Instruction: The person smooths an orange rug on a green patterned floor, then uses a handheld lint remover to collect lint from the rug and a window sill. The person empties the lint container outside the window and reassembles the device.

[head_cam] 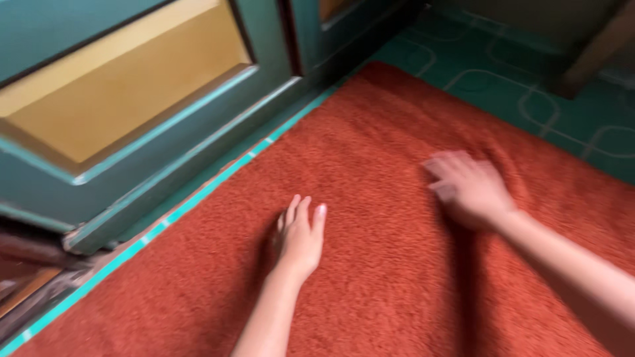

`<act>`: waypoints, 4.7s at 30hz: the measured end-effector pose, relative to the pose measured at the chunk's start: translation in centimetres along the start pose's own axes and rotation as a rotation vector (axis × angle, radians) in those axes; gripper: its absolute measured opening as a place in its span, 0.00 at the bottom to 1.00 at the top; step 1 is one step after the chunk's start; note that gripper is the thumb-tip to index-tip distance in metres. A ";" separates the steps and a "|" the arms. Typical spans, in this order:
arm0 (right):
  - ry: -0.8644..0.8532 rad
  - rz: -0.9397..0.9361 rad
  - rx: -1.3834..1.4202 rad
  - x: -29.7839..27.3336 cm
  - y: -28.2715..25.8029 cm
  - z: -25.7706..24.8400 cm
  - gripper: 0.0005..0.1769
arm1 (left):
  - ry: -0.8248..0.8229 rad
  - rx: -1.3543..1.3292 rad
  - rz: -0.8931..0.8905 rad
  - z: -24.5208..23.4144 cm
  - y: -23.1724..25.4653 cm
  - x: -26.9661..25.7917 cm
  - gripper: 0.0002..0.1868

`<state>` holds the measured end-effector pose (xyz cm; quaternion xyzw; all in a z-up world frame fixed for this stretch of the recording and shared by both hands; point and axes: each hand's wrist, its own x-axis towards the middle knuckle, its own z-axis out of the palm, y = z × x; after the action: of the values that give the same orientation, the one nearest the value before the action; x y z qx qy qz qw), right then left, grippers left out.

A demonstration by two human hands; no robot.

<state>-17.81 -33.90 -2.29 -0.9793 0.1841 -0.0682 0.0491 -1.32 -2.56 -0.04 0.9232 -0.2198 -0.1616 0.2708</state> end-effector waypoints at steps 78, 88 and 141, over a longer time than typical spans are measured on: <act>-0.356 -0.221 0.282 14.1 3.0 2.4 0.33 | -0.371 0.091 -0.055 9.3 9.1 25.8 0.38; 0.004 -0.138 0.136 3.1 8.4 1.0 0.29 | -0.327 0.310 -0.126 9.3 17.5 21.5 0.39; 0.001 0.267 0.194 -22.3 15.1 -2.9 0.29 | -0.725 0.016 0.477 22.0 32.2 -1.9 0.36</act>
<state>-44.17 -39.88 -3.84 -0.9367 0.3053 -0.0790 0.1521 -22.37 -35.39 1.06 0.7322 -0.5089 -0.4067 0.1985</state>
